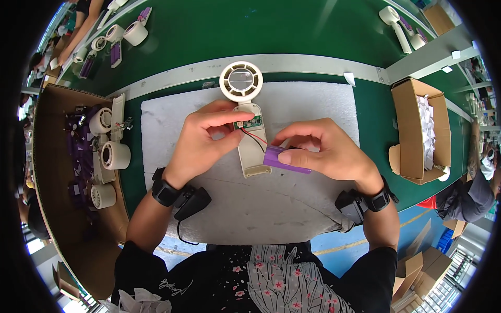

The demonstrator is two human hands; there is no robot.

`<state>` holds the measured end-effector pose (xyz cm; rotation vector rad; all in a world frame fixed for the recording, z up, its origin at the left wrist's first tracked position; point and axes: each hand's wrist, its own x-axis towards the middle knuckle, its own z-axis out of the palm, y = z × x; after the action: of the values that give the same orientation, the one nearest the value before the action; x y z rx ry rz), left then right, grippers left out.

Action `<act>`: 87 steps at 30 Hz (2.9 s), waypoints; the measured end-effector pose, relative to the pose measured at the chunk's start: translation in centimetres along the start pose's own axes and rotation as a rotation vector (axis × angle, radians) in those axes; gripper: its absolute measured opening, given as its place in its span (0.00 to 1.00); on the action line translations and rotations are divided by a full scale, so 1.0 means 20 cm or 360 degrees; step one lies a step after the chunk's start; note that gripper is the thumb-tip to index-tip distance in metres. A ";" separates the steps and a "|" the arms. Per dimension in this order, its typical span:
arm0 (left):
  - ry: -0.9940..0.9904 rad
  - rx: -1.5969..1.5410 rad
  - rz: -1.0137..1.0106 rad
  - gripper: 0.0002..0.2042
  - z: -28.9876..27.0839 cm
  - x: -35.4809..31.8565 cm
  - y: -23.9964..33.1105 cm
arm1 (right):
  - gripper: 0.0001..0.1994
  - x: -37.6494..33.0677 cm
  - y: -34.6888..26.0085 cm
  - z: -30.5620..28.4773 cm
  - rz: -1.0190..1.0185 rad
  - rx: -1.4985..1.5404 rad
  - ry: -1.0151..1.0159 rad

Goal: Assembling handheld fans by installing a PCB and batteries into the plastic housing.

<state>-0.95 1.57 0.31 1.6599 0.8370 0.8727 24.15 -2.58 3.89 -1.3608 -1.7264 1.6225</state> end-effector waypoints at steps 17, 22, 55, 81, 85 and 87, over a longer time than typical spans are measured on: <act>0.0053 0.0256 0.0095 0.16 0.01 0.00 0.04 | 0.47 -0.04 -0.03 0.06 0.0008 0.1117 -0.0589; 0.0091 0.0381 0.0165 0.17 0.01 0.00 0.03 | 0.49 -0.03 -0.12 0.01 0.0340 0.1001 -0.0456; -0.0199 0.0485 0.0199 0.15 -0.06 0.02 0.03 | 0.32 0.01 -0.04 0.24 -0.0786 -0.0706 0.0399; -0.0166 0.0451 0.0255 0.13 -0.05 0.02 0.01 | 0.28 -0.03 -0.06 0.29 -0.0752 -0.1127 0.0370; -0.0155 0.0384 0.0256 0.15 -0.05 0.02 0.01 | 0.26 -0.02 -0.05 0.28 -0.0788 -0.1078 0.0425; -0.0176 0.0330 0.0170 0.16 -0.06 0.02 0.03 | 0.24 -0.01 -0.04 0.28 -0.0808 -0.1049 0.0442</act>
<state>-1.68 2.32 1.14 1.9307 0.7894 0.7797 19.44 -5.53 3.35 -1.1751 -2.2769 0.5796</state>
